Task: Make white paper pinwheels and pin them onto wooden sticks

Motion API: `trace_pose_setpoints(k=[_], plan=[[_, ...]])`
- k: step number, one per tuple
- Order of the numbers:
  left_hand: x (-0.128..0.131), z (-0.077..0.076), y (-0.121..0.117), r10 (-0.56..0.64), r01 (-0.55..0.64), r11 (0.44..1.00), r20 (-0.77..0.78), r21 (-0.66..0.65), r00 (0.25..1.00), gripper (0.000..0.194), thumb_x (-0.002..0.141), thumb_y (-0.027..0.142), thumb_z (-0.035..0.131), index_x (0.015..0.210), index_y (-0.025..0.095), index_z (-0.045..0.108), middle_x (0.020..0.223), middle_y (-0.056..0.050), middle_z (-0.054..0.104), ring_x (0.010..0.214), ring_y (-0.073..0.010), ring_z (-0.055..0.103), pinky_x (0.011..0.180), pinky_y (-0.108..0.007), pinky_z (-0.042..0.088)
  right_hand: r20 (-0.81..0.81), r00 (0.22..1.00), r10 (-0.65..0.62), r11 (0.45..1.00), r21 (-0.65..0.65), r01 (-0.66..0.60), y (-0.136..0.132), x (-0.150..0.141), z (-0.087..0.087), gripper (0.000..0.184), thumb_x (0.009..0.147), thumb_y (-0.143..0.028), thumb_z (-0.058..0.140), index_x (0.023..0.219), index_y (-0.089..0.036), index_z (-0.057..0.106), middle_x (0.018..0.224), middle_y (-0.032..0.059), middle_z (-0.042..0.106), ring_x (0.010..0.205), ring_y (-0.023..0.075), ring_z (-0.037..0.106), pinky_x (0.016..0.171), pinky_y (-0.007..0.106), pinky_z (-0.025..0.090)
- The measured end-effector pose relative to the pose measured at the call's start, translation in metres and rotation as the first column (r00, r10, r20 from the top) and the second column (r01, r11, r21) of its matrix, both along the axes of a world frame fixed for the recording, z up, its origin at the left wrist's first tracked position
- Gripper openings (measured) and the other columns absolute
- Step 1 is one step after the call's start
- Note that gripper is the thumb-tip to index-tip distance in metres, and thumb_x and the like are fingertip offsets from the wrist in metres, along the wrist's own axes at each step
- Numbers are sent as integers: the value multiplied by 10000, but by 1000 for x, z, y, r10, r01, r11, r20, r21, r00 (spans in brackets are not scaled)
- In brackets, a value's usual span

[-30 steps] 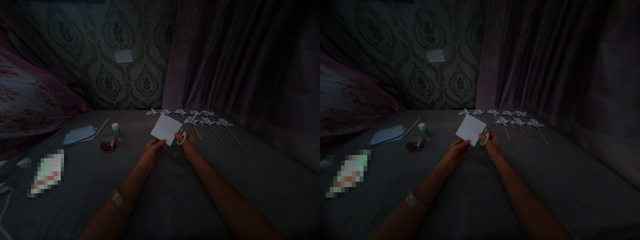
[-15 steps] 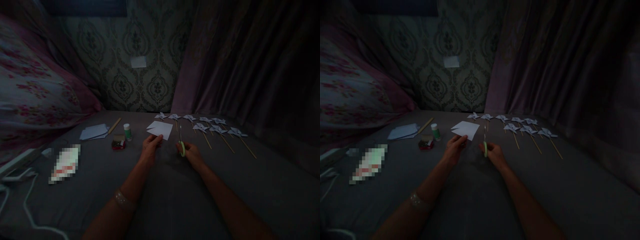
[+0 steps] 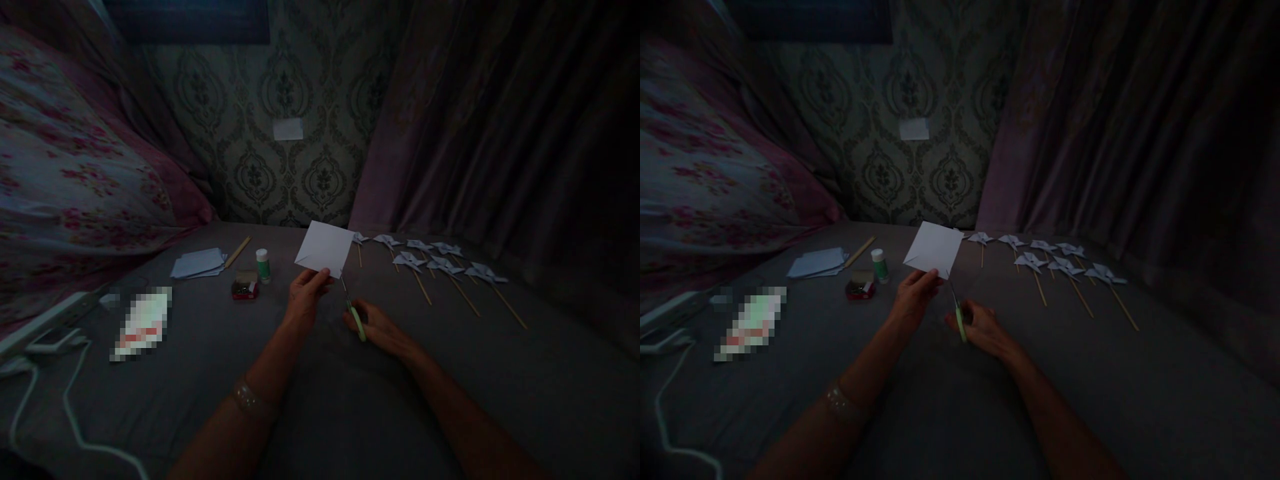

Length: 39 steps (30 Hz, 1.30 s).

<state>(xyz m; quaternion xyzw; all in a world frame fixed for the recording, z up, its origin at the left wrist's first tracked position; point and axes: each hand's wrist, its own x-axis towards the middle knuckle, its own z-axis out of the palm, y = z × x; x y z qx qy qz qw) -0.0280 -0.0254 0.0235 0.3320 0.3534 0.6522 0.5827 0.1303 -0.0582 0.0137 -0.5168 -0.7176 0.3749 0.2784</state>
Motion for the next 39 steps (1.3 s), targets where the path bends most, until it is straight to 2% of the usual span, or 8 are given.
trace_pose_setpoints(k=[8, 12, 19, 28, 39], plan=[[7, 0, -4, -65, 66, 997, 33, -29, 997, 319, 532, 330, 834, 638, 162, 584, 670, 4, 633, 681, -140, 642, 635, -249, 411, -106, 994, -11, 1000, -3, 10, 2, 1, -5, 349, 737, -517, 576, 705, -172, 535, 667, -13, 514, 648, 137, 465, 587, 264, 354], [8, 1, -5, -80, 82, 996, 42, -31, 996, 337, 525, 341, 838, 647, 162, 579, 686, 1, 637, 692, -150, 651, 647, -259, 417, -150, 988, -34, 999, -18, 31, 1, 0, -2, 348, 714, -512, 598, 670, -172, 535, 639, -24, 502, 621, 126, 447, 564, 254, 339], [8, -1, -5, -95, 96, 995, 48, -13, 994, 308, 569, 328, 818, 653, 157, 576, 690, -8, 638, 702, -155, 658, 632, -250, 422, -166, 984, -67, 997, -49, 60, 0, -2, 2, 386, 662, -553, 606, 622, -180, 517, 582, -36, 473, 568, 117, 422, 539, 257, 321], [8, 1, -5, -84, 86, 996, 53, -33, 995, 327, 535, 325, 832, 669, 156, 586, 693, -3, 637, 686, -147, 653, 627, -244, 419, -205, 977, -66, 997, -58, 55, -1, -3, 2, 389, 655, -546, 624, 596, -179, 508, 562, -43, 452, 553, 105, 406, 523, 246, 316], [8, 3, -6, -72, 74, 996, 45, -49, 996, 327, 518, 324, 833, 624, 163, 570, 666, -3, 633, 683, -156, 649, 652, -268, 415, -220, 972, -82, 996, -47, 74, 3, -2, -7, 360, 662, -495, 654, 591, -170, 517, 555, -49, 448, 540, 95, 401, 503, 234, 314]])
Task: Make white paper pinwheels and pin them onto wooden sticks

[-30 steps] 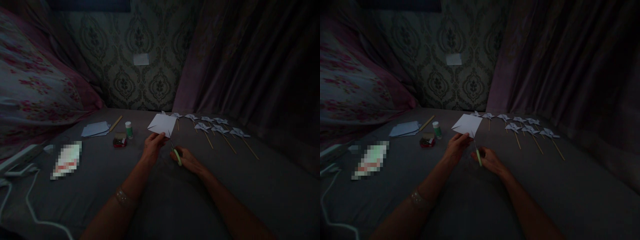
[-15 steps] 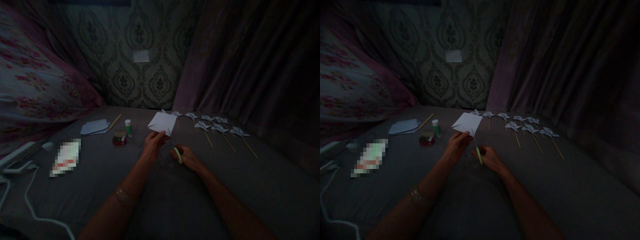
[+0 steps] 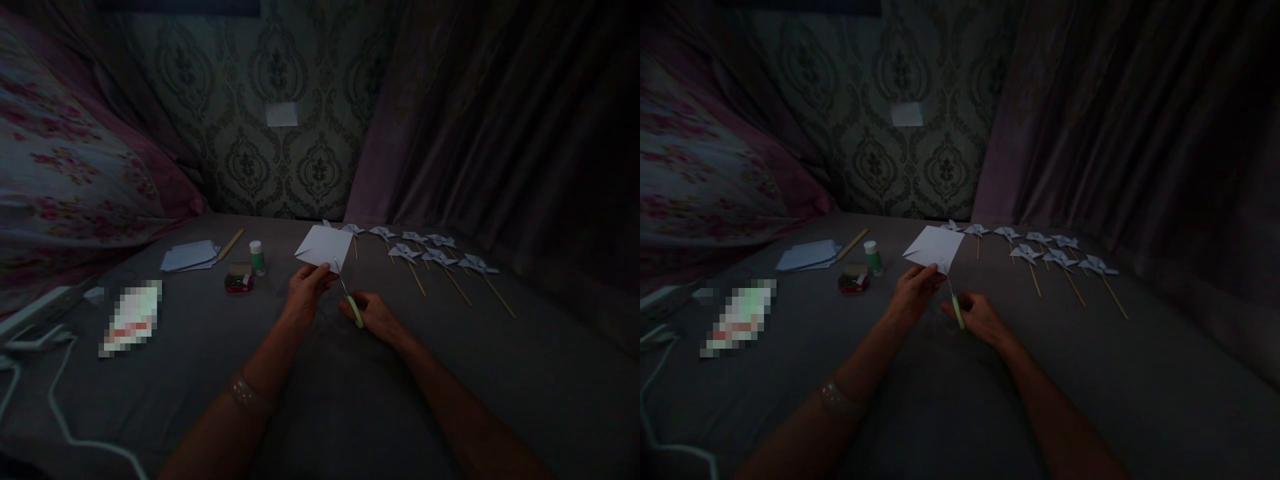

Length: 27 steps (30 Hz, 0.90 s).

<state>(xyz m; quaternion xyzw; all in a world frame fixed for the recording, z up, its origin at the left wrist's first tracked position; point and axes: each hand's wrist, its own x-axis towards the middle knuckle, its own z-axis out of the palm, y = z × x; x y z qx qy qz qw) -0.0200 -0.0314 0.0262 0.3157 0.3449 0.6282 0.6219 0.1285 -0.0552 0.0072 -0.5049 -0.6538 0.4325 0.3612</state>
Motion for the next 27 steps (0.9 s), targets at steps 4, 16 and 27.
trace_pose_setpoints(k=[4, 16, 27], plan=[[0, 0, 0, 2, -2, 1000, 10, 0, 1000, 334, 509, 327, 840, 632, 161, 578, 675, -2, 639, 679, -151, 648, 637, -260, 409, 3, 1000, -18, 1000, -22, 18, 0, 0, 1, 362, 652, -498, 663, 591, -167, 530, 548, -47, 458, 534, 96, 407, 494, 234, 316], [-2, 0, 2, 32, -31, 999, -31, 10, 999, 326, 519, 344, 833, 680, 164, 615, 701, -2, 647, 677, -136, 637, 630, -249, 405, 6, 996, -92, 996, 19, 92, 1, -1, -2, 403, 615, -517, 693, 515, -174, 507, 490, -46, 460, 486, 88, 398, 457, 226, 303], [-1, -3, 3, 44, -40, 996, -48, 85, 998, 250, 579, 303, 799, 714, 157, 647, 691, -16, 654, 635, -120, 608, 597, -243, 395, 33, 991, -133, 991, 26, 132, 3, 0, -6, 353, 629, -468, 690, 531, -167, 535, 518, -30, 482, 498, 96, 413, 470, 236, 305]])
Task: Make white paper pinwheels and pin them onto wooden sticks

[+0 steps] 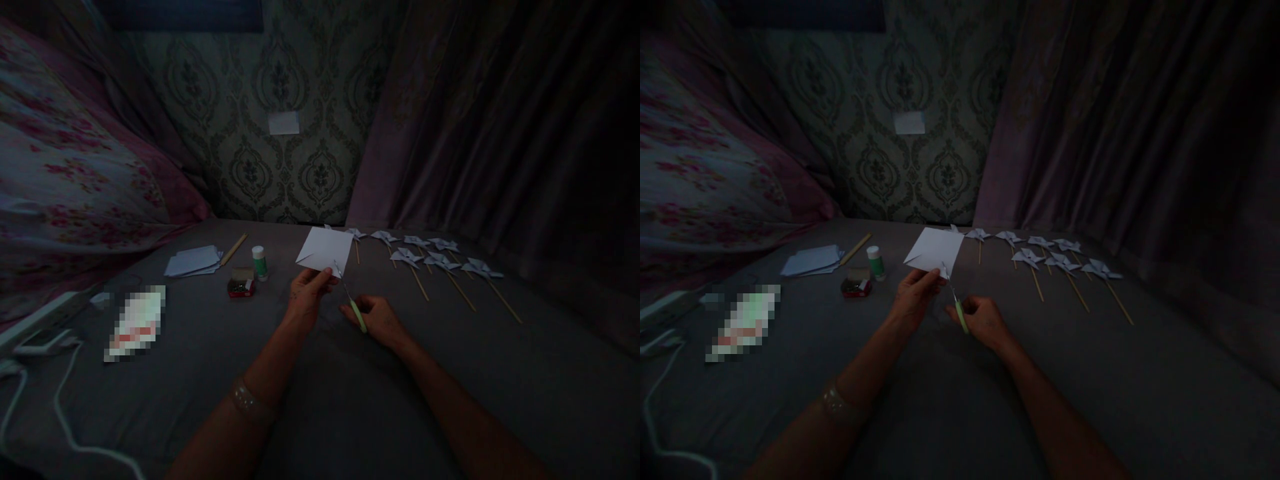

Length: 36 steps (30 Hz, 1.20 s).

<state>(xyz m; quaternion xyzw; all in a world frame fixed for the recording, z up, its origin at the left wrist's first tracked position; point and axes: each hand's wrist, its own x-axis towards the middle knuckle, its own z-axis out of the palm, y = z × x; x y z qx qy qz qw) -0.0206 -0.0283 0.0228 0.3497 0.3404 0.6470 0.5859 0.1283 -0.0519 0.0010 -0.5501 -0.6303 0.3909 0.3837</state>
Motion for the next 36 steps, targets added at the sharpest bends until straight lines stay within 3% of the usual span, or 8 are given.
trace_pose_setpoints(k=[5, 11, 20, 28, 36], plan=[[0, -1, 1, -3, 3, 1000, 4, 15, 1000, 248, 583, 273, 796, 767, 172, 665, 729, -3, 659, 640, -113, 607, 594, -240, 396, -5, 1000, 19, 1000, 15, -19, 3, 1, -6, 354, 630, -478, 690, 551, -165, 546, 541, -27, 494, 511, 98, 411, 485, 243, 311], [3, -3, -1, -53, 54, 998, -15, 23, 998, 238, 586, 251, 793, 769, 164, 668, 701, 3, 648, 622, -111, 599, 583, -239, 398, -3, 1000, 16, 999, 28, -16, 0, 1, 2, 425, 622, -546, 671, 511, -188, 470, 509, -41, 437, 508, 97, 391, 485, 242, 303], [9, -11, -1, -119, 120, 992, -31, 28, 992, 234, 599, 244, 789, 777, 162, 662, 697, 1, 653, 616, -116, 603, 578, -241, 404, 7, 1000, 19, 996, 83, -20, 3, 4, 0, 352, 666, -513, 648, 656, -172, 564, 607, -18, 527, 596, 132, 475, 561, 263, 363], [9, -8, -3, -112, 112, 994, -22, 15, 993, 247, 577, 236, 797, 773, 157, 669, 706, -7, 658, 612, -119, 600, 577, -246, 404, -34, 999, -32, 998, 53, 34, 1, 1, 4, 383, 615, -532, 668, 565, -179, 528, 541, -35, 480, 541, 111, 428, 515, 252, 331], [9, -9, -2, -118, 118, 993, -8, 23, 993, 236, 590, 223, 794, 775, 152, 666, 684, -4, 650, 608, -113, 600, 564, -234, 406, -81, 996, -45, 998, 44, 49, 3, 2, -2, 364, 613, -496, 686, 553, -171, 534, 533, -36, 488, 517, 98, 413, 490, 239, 320]])
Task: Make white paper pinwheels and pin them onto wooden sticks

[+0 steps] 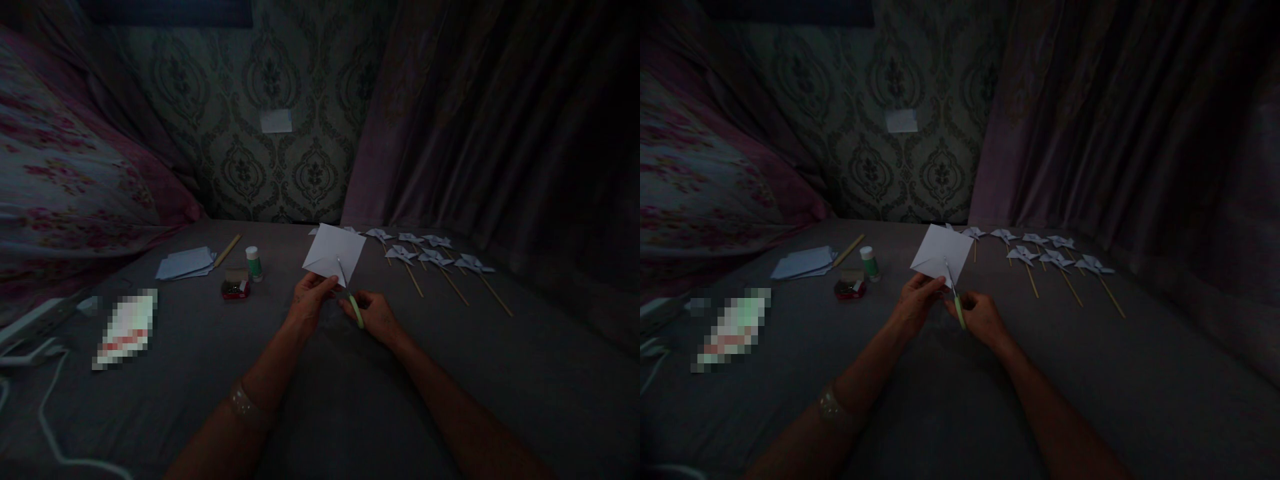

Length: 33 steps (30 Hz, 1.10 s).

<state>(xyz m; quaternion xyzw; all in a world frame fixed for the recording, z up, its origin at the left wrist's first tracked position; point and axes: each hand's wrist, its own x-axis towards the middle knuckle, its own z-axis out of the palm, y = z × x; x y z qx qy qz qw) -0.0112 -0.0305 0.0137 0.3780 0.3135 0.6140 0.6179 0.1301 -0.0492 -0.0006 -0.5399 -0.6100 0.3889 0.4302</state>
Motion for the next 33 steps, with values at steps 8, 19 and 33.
trace_pose_setpoints(k=[8, 19, 33], plan=[[-1, 2, -1, -18, 18, 1000, 14, -7, 1000, 248, 590, 223, 792, 794, 148, 671, 702, -5, 646, 609, -108, 595, 564, -233, 407, -20, 999, -29, 1000, -11, 29, -1, -3, 5, 363, 573, -489, 699, 510, -177, 525, 506, -36, 481, 495, 95, 407, 484, 241, 324], [-3, 11, -3, -121, 162, 970, 218, -182, 969, 224, 565, 134, 788, 705, 123, 615, 638, 10, 620, 559, -85, 585, 542, -201, 436, -53, 998, -42, 999, -17, 41, -2, -4, 8, 395, 553, -507, 697, 473, -187, 479, 485, -45, 442, 478, 82, 369, 465, 235, 300], [-7, 15, -3, -173, 248, 937, 289, -244, 941, 160, 648, 124, 734, 691, 140, 582, 621, 12, 594, 545, -61, 557, 533, -187, 441, -10, 1000, -20, 1000, 3, 20, 1, -1, 0, 318, 621, -448, 668, 530, -182, 520, 522, -31, 501, 509, 101, 429, 486, 236, 337]])
